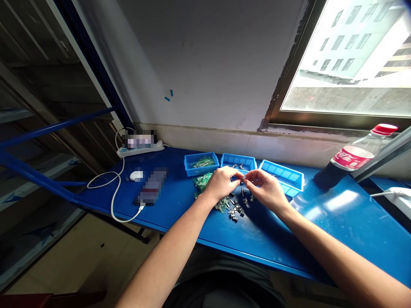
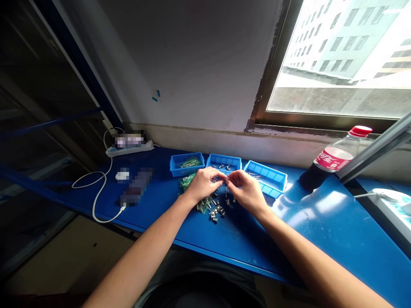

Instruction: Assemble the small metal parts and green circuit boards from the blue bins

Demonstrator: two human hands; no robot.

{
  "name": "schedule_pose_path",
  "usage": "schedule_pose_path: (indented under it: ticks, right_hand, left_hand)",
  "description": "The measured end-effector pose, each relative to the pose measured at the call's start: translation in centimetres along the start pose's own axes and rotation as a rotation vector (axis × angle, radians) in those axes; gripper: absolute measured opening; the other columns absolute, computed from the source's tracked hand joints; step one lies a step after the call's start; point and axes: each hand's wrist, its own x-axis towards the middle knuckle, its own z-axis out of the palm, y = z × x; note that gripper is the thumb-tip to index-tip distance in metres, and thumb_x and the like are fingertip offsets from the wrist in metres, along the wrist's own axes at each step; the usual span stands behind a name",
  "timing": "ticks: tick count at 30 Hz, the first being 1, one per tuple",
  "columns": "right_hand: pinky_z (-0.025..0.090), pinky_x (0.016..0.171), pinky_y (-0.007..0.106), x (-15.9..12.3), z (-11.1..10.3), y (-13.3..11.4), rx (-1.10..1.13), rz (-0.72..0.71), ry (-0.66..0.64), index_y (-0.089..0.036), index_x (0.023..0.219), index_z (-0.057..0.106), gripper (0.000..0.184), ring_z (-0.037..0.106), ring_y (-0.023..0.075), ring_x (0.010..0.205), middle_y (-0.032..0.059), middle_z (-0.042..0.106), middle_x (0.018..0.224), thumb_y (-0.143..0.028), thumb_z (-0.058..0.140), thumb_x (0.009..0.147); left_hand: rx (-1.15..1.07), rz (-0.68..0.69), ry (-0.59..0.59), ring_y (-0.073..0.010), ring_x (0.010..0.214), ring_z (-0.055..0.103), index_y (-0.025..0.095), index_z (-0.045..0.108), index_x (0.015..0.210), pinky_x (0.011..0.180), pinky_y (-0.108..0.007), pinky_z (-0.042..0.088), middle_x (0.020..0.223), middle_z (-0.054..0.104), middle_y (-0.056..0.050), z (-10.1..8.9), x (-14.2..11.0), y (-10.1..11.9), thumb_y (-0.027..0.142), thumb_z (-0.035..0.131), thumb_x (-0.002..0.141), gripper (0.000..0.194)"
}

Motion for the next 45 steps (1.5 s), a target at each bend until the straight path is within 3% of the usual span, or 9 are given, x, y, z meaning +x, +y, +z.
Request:
schedule_pose_path:
  ticks: [6, 12, 17, 25, 32, 38, 42, 45]
  right_hand:
    - [0.062, 0.076, 0.04, 0.1, 0.1, 0.1, -0.022, -0.043, 0.015, -0.025, 0.106, 0.07, 0.016, 0.071, 0.0233, 0.082, 0.0063, 0.075, 0.095, -0.036, 0.07, 0.093]
    - [0.064, 0.078, 0.041, 0.1, -0.2, -0.1, -0.03, -0.088, 0.023, -0.026, 0.106, 0.075, 0.016, 0.075, 0.0234, 0.083, 0.0065, 0.078, 0.101, -0.036, 0.071, 0.094]
    - [0.065, 0.087, 0.044, 0.1, -0.1, 0.0, -0.025, -0.171, -0.004, -0.028, 0.108, 0.077, 0.016, 0.076, 0.0255, 0.096, 0.0071, 0.078, 0.109, -0.036, 0.068, 0.098]
    - [0.063, 0.08, 0.041, -0.1, -0.1, -0.1, 0.004, -0.004, 0.019, -0.025, 0.104, 0.075, 0.029, 0.078, 0.0261, 0.087, 0.0076, 0.081, 0.1, -0.052, 0.074, 0.095]
    - [0.063, 0.081, 0.039, 0.0, 0.1, 0.2, 0.037, -0.015, 0.008, -0.025, 0.101, 0.068, 0.024, 0.074, 0.0242, 0.089, 0.0063, 0.077, 0.098, -0.046, 0.074, 0.093]
    - [0.063, 0.081, 0.041, 0.1, -0.1, -0.1, -0.017, -0.037, -0.004, -0.026, 0.111, 0.074, 0.023, 0.073, 0.0244, 0.088, 0.0064, 0.077, 0.099, -0.041, 0.068, 0.096]
    - [0.064, 0.083, 0.042, 0.0, -0.1, -0.2, 0.003, -0.029, 0.016, -0.026, 0.108, 0.074, 0.022, 0.076, 0.0255, 0.089, 0.0075, 0.08, 0.104, -0.045, 0.071, 0.096]
    - [0.064, 0.083, 0.043, -0.1, -0.1, -0.2, 0.014, -0.041, 0.001, -0.027, 0.105, 0.074, 0.02, 0.078, 0.0253, 0.089, 0.0068, 0.081, 0.105, -0.044, 0.072, 0.096]
  left_hand:
    - [-0.037, -0.03, -0.001, -0.0211, 0.098, 0.078, 0.02, 0.082, 0.103, 0.085, -0.031, 0.061, 0.104, 0.084, -0.004, -0.2, 0.0, 0.8, 0.023, 0.071, 0.096, 0.014]
    - [-0.031, -0.041, -0.081, -0.0227, 0.095, 0.08, 0.021, 0.085, 0.102, 0.086, -0.033, 0.062, 0.101, 0.085, -0.004, -0.4, -0.1, 1.0, 0.039, 0.066, 0.102, 0.026]
    - [-0.036, -0.082, -0.047, -0.0232, 0.103, 0.081, 0.022, 0.085, 0.111, 0.09, -0.033, 0.064, 0.11, 0.085, -0.004, -0.1, 0.0, 0.5, 0.028, 0.071, 0.098, 0.02]
    - [-0.05, -0.048, 0.004, -0.0215, 0.099, 0.081, 0.022, 0.085, 0.105, 0.09, -0.033, 0.065, 0.106, 0.085, -0.003, 0.0, -0.1, 0.1, 0.012, 0.076, 0.089, 0.022]
    - [-0.158, -0.089, 0.017, -0.0198, 0.098, 0.081, 0.02, 0.081, 0.108, 0.089, -0.031, 0.064, 0.104, 0.085, -0.003, -0.1, 0.0, 0.8, 0.007, 0.076, 0.087, 0.025]
    - [-0.135, -0.128, 0.026, -0.0198, 0.092, 0.08, 0.02, 0.081, 0.105, 0.083, -0.029, 0.062, 0.102, 0.085, -0.004, -0.5, 0.0, 1.4, 0.025, 0.071, 0.097, 0.014]
    - [-0.083, -0.151, -0.026, -0.0194, 0.082, 0.078, 0.02, 0.083, 0.091, 0.074, -0.028, 0.059, 0.09, 0.084, -0.003, -0.8, 0.0, 1.5, 0.034, 0.062, 0.103, 0.028]
    - [-0.104, -0.137, -0.076, -0.0204, 0.086, 0.079, 0.02, 0.084, 0.093, 0.077, -0.029, 0.06, 0.092, 0.085, -0.003, -0.7, 0.0, 1.4, 0.035, 0.063, 0.102, 0.027]
